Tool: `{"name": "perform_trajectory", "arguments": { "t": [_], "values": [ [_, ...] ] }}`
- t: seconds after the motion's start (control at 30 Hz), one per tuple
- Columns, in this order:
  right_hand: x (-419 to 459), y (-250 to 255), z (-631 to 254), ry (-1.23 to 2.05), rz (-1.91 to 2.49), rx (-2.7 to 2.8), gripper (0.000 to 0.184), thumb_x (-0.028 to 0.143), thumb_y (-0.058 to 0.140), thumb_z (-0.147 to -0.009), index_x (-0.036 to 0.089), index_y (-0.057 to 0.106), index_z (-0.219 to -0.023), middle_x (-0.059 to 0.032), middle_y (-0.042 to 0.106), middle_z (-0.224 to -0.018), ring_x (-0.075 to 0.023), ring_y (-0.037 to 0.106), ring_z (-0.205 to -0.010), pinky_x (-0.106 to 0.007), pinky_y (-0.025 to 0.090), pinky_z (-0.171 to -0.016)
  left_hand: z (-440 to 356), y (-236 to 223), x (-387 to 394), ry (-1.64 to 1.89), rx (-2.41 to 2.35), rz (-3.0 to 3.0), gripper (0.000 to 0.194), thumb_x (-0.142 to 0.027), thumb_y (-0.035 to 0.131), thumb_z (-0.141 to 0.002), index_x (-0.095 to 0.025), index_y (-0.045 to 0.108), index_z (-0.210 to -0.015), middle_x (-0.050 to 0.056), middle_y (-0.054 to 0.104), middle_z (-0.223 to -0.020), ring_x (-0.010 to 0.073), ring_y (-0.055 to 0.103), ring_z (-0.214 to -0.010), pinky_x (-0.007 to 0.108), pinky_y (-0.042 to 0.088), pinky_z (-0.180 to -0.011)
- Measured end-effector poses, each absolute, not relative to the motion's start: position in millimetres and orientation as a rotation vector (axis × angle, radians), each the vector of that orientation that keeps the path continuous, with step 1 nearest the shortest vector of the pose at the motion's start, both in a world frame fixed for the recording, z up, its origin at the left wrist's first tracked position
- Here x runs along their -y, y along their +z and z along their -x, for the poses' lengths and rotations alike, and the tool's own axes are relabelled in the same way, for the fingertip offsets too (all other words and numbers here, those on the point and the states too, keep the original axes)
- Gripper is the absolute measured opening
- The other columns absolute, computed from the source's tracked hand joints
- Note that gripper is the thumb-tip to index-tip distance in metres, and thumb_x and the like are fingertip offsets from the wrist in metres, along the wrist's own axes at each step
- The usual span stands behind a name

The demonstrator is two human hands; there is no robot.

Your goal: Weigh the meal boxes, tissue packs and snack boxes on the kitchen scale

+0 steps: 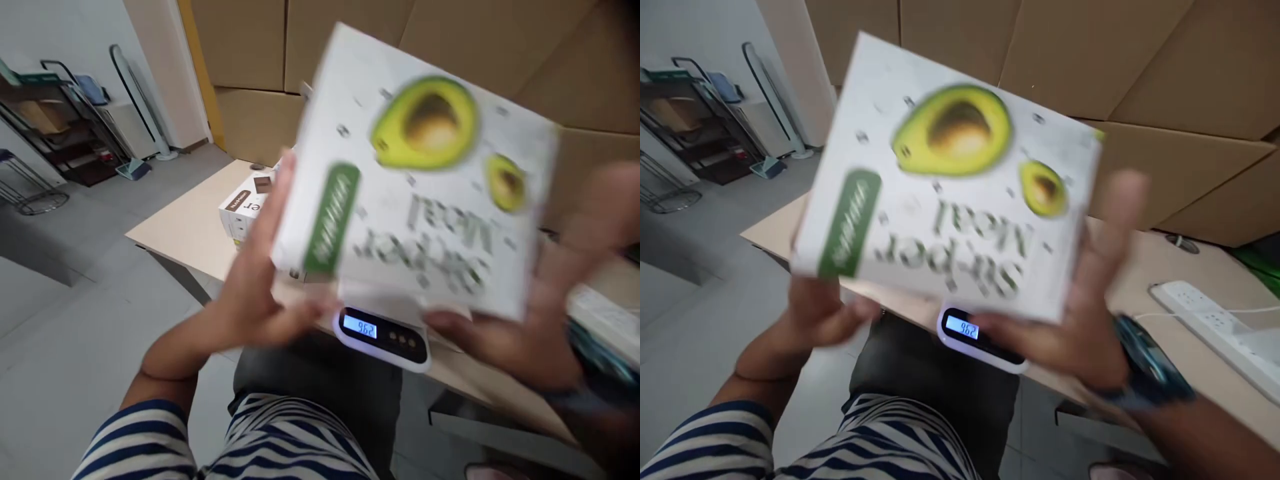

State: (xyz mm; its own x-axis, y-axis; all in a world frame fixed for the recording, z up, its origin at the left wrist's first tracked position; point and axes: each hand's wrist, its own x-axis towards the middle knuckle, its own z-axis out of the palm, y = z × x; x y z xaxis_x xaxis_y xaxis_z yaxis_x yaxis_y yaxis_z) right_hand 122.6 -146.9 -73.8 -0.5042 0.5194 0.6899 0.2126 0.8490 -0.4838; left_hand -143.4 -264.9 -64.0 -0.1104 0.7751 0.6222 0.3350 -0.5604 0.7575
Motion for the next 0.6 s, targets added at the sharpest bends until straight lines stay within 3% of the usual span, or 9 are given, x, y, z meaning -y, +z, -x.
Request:
{"name": "perform_trajectory", "arguments": {
  "t": [0.03, 0.1, 0.2, 0.27, 0.37, 0.5, 0.6],
  "values": [
    [137.6, -66.4, -105.0, 0.398, 0.502, 2.099, 0.131, 0.085, 0.077, -0.078, 0.055, -0.005, -0.176, 0.0075, 0.007, -0.188, -0.0412, 0.022, -0.175, -0.073, 0.039, -0.137, 160.8, -54.2, 262.6, 1.753, -1.312, -1.785, 0.111, -0.074, 0.09, -0.078, -0.036, 0.042, -0.17, 0.004, 0.034, -0.185, 0.0453, 0.003, -0.179, 0.066, 0.015, -0.149],
    [115.9, -58.7, -70.6, 0.326, 0.514, 2.144, 0.116, 0.082, 0.079, -0.081, 0.042, 0.027, -0.176, 0.0009, 0.004, -0.189, -0.0436, 0.017, -0.176, -0.072, 0.034, -0.14, 198.3, -42.5, 250.9, 1.717, -1.444, -1.793, 0.096, -0.071, 0.089, -0.081, -0.032, 0.054, -0.161, 0.007, 0.047, -0.178, 0.0468, 0.018, -0.177, 0.067, 0.023, -0.147],
    [89.7, -56.3, -30.2, 0.274, 0.543, 2.255, 0.095, 0.084, 0.07, -0.087, 0.027, 0.054, -0.162, -0.0117, 0.028, -0.184, -0.0445, 0.031, -0.171, -0.075, 0.037, -0.137, 250.3, -47.3, 228.9, 1.544, -1.565, -1.812, 0.076, -0.07, 0.086, -0.085, -0.026, 0.07, -0.145, 0.013, 0.067, -0.157, 0.0472, 0.053, -0.156, 0.072, 0.037, -0.138],
    [82.5, -54.2, -14.3, 0.224, 0.526, 2.313, 0.085, 0.079, 0.066, -0.092, 0.024, 0.057, -0.157, -0.0147, 0.045, -0.175, -0.0419, 0.043, -0.165, -0.072, 0.043, -0.134, 275.4, -59.2, 219.1, 1.494, -1.579, -1.748, 0.071, -0.068, 0.089, -0.083, -0.027, 0.075, -0.139, 0.013, 0.073, -0.147, 0.0444, 0.064, -0.144, 0.073, 0.041, -0.135],
    [83.8, -48.5, -2.0, 0.127, 0.527, 2.357, 0.079, 0.07, 0.062, -0.098, 0.019, 0.055, -0.158, -0.0171, 0.056, -0.167, -0.04, 0.052, -0.158, -0.068, 0.049, -0.131, 295.7, -74.6, 213.0, 1.528, -1.534, -1.67, 0.068, -0.065, 0.092, -0.08, -0.029, 0.078, -0.135, 0.01, 0.074, -0.148, 0.0424, 0.062, -0.147, 0.069, 0.038, -0.137],
    [86.0, -43.5, 8.6, 0.082, 0.575, 2.391, 0.087, 0.072, 0.061, -0.097, 0.012, 0.051, -0.16, -0.0213, 0.051, -0.169, -0.0443, 0.053, -0.156, -0.07, 0.049, -0.129, 303.9, -78.4, 207.7, 1.503, -1.539, -1.754, 0.07, -0.069, 0.084, -0.087, -0.028, 0.072, -0.143, 0.011, 0.07, -0.155, 0.0414, 0.062, -0.149, 0.071, 0.041, -0.135],
    [82.8, -45.9, 8.8, 0.139, 0.537, 2.412, 0.092, 0.078, 0.059, -0.096, 0.018, 0.047, -0.165, -0.0187, 0.045, -0.174, -0.0456, 0.051, -0.157, -0.073, 0.05, -0.126, 307.4, -79.4, 204.8, 1.474, -1.545, -1.771, 0.069, -0.072, 0.079, -0.091, -0.026, 0.071, -0.143, 0.011, 0.073, -0.153, 0.0396, 0.067, -0.144, 0.071, 0.045, -0.133]
  ]
}}
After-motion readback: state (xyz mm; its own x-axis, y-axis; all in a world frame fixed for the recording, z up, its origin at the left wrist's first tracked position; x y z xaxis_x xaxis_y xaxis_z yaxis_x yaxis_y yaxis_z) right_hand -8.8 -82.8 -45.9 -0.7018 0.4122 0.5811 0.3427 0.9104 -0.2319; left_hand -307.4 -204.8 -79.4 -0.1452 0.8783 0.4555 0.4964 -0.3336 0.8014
